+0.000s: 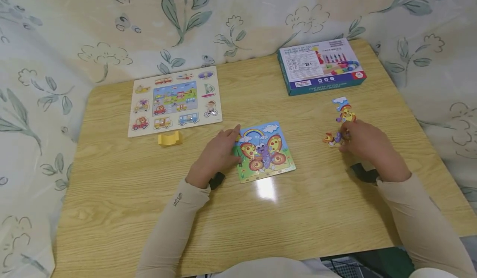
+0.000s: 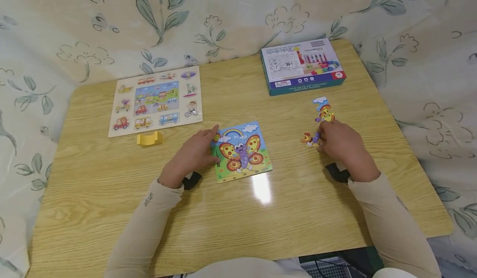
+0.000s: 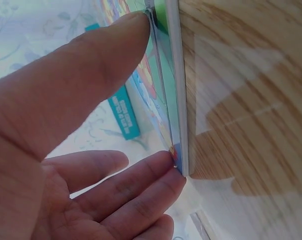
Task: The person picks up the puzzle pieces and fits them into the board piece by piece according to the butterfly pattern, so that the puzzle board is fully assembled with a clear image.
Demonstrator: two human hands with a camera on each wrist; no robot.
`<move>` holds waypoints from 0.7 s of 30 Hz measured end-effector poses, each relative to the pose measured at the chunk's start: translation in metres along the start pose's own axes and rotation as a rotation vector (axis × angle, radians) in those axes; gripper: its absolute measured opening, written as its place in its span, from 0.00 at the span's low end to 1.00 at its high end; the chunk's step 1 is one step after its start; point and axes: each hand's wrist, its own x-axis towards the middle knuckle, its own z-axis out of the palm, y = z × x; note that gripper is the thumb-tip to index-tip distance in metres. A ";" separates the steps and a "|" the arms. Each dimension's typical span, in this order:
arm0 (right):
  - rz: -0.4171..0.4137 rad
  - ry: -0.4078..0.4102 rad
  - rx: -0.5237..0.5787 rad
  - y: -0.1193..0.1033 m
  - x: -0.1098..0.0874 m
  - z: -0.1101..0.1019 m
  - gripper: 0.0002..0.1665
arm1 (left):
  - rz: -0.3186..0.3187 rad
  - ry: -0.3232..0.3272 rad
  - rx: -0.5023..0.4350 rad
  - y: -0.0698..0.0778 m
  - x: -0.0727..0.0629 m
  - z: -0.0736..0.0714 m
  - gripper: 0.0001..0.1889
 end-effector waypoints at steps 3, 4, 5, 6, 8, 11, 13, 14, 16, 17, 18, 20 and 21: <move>-0.050 0.025 0.010 0.000 0.000 0.002 0.21 | 0.001 0.002 0.008 0.001 0.000 0.000 0.50; -0.062 0.034 0.011 0.000 0.000 0.003 0.20 | 0.002 0.001 0.007 0.001 0.000 0.001 0.50; -0.069 0.040 0.013 0.001 0.000 0.004 0.20 | 0.004 0.001 0.005 0.001 0.001 0.001 0.50; -0.068 0.047 0.012 0.001 0.000 0.005 0.20 | 0.007 0.001 0.002 0.002 0.001 0.001 0.50; -0.075 0.074 0.002 0.001 0.000 0.006 0.20 | 0.013 0.000 0.000 0.002 0.001 0.001 0.50; -0.099 0.124 -0.015 0.000 0.000 0.010 0.16 | 0.009 -0.003 -0.003 0.003 0.000 0.000 0.50; -0.118 0.140 -0.017 -0.002 0.001 0.011 0.15 | 0.004 -0.008 -0.001 0.004 -0.001 0.000 0.50; -0.124 0.144 -0.015 -0.003 0.002 0.012 0.15 | 0.002 -0.010 0.000 0.004 -0.001 0.000 0.50; -0.115 0.135 -0.002 -0.005 0.003 0.013 0.18 | 0.000 -0.012 0.003 0.004 -0.001 0.000 0.50; -0.106 0.123 0.010 -0.006 0.004 0.012 0.21 | 0.002 -0.012 0.004 0.004 -0.001 0.001 0.50; -0.094 0.112 0.018 -0.006 0.004 0.012 0.24 | 0.003 -0.012 0.005 0.004 0.000 0.001 0.50; -0.065 0.099 0.029 -0.006 0.005 0.012 0.31 | 0.005 -0.011 0.008 0.004 0.000 0.001 0.50; -0.052 0.090 0.036 -0.006 0.006 0.013 0.34 | 0.005 -0.010 0.010 0.004 0.000 0.002 0.50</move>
